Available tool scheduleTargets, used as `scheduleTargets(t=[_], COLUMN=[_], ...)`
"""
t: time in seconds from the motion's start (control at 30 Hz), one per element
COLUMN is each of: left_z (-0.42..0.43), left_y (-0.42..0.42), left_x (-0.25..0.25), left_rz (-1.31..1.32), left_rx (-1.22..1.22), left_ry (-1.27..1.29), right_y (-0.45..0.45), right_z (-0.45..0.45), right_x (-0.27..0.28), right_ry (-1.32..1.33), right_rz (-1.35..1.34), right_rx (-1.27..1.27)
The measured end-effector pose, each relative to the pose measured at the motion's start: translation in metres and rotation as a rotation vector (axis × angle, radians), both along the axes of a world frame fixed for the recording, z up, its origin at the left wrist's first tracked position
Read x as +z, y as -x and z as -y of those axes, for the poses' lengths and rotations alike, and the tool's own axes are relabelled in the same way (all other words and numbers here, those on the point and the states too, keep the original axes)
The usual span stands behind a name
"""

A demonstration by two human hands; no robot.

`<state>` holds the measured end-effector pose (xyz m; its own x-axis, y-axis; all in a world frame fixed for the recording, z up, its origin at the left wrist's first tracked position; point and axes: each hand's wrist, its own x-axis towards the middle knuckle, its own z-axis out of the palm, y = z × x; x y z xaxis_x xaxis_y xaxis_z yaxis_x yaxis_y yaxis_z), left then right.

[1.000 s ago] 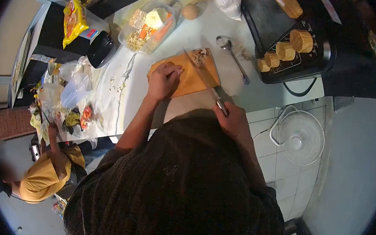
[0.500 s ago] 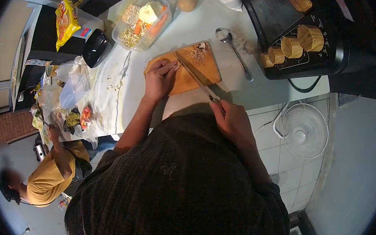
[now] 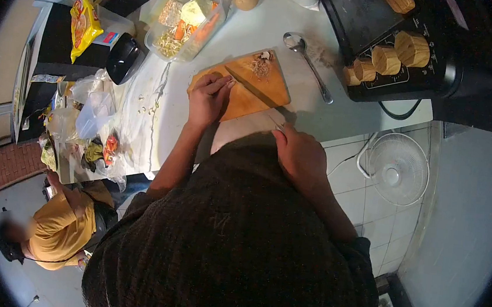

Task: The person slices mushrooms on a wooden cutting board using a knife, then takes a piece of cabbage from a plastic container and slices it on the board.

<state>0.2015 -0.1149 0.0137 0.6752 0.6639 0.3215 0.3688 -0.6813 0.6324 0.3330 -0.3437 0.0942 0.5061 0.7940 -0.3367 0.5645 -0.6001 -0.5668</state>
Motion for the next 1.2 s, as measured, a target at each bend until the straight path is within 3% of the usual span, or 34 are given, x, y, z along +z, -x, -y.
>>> scheduleTargets(t=[0.07,0.3,0.47,0.5,0.53,0.63,0.77,0.83,0.93,1.07,1.2], left_z=[0.001,-0.022,-0.109,-0.12,-0.148,-0.165,-0.176,-0.163,-0.13,-0.103,-0.091], left_y=[0.002,0.014,0.021,0.024,0.038,0.069,0.124,0.149,0.17,0.167,0.163], left_x=[0.001,0.03,0.067,0.083,0.069,0.089,0.067,0.063,0.037,0.016,-0.002], left_rz=[-0.001,0.039,0.144,-0.03,-0.072,-0.176,0.077,-0.112,-0.338,-0.356,-0.323], left_rx=[-0.012,0.065,0.142,0.229,0.164,0.209,0.25,0.402,0.349,0.311,0.347], left_ry=[0.006,0.174,-0.039,-0.073,-0.028,-0.012,0.204,0.157,0.195,0.195,-0.049], right_y=[0.002,-0.006,-0.014,-0.015,-0.016,-0.019,-0.022,-0.024,-0.028,-0.031,-0.034], right_z=[-0.001,0.008,0.008,0.007,0.007,0.008,0.005,0.004,-0.001,0.0,-0.004], right_x=[-0.001,0.02,0.031,0.031,0.032,0.031,0.033,0.033,0.034,0.025,0.033], right_ry=[-0.041,-0.033,0.017,0.015,0.004,0.006,0.021,0.032,0.069,-0.015,0.061], right_rz=[0.112,0.047,-0.028,-0.026,-0.037,-0.061,-0.119,-0.136,-0.159,-0.09,-0.151], right_rx=[-0.005,-0.059,-0.104,-0.089,-0.097,-0.093,-0.109,-0.114,-0.121,-0.098,-0.093])
